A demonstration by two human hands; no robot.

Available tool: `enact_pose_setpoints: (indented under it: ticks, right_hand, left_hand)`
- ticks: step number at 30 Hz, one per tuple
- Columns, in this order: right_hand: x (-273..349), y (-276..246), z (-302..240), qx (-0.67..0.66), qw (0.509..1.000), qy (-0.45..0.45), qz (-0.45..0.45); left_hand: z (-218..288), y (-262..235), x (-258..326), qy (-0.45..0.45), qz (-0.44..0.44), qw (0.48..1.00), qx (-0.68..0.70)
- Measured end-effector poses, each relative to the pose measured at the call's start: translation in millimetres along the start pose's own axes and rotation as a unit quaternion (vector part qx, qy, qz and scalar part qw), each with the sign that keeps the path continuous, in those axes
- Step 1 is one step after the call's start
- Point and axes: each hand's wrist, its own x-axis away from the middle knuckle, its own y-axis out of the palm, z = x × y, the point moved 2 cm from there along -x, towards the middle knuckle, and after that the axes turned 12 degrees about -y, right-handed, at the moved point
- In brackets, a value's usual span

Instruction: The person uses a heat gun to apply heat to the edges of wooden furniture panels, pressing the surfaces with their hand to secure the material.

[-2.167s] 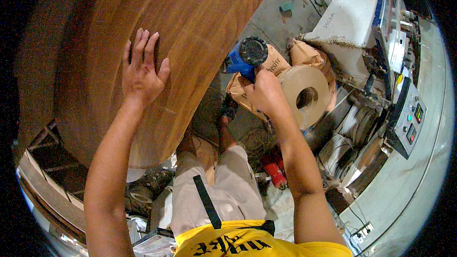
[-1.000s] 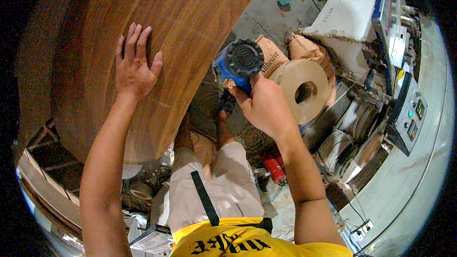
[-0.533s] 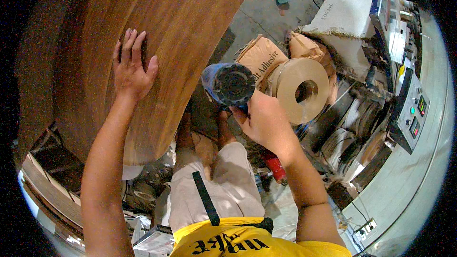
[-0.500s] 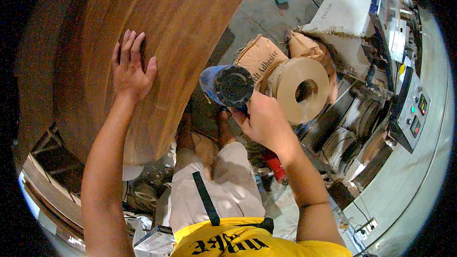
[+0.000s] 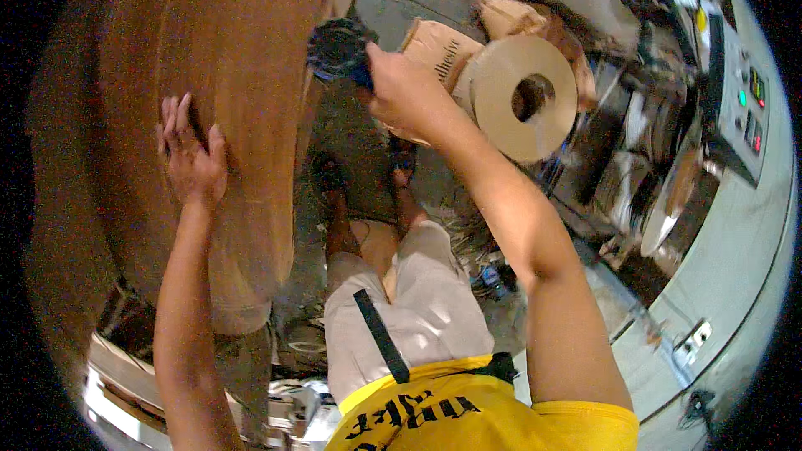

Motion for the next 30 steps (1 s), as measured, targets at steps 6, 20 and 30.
enact_pose_setpoints:
  ticks: [6, 20, 30]
  right_hand:
    - [-30.0, -2.7, 15.4, 0.022, 0.998, 0.05, 0.042]
    - [35.4, 55.5, -45.1, -0.014, 0.994, 0.009, 0.106]
    - [66.1, 64.6, -67.6, -0.094, 0.993, 0.013, 0.075]
  left_hand:
    - [-3.9, 2.0, -1.9, 0.02, 0.002, 1.0, -0.022]
    - [-2.4, -2.3, -3.5, 0.04, 0.009, 0.999, -0.02]
    - [0.2, -5.3, -1.7, 0.028, 0.008, 0.999, -0.034]
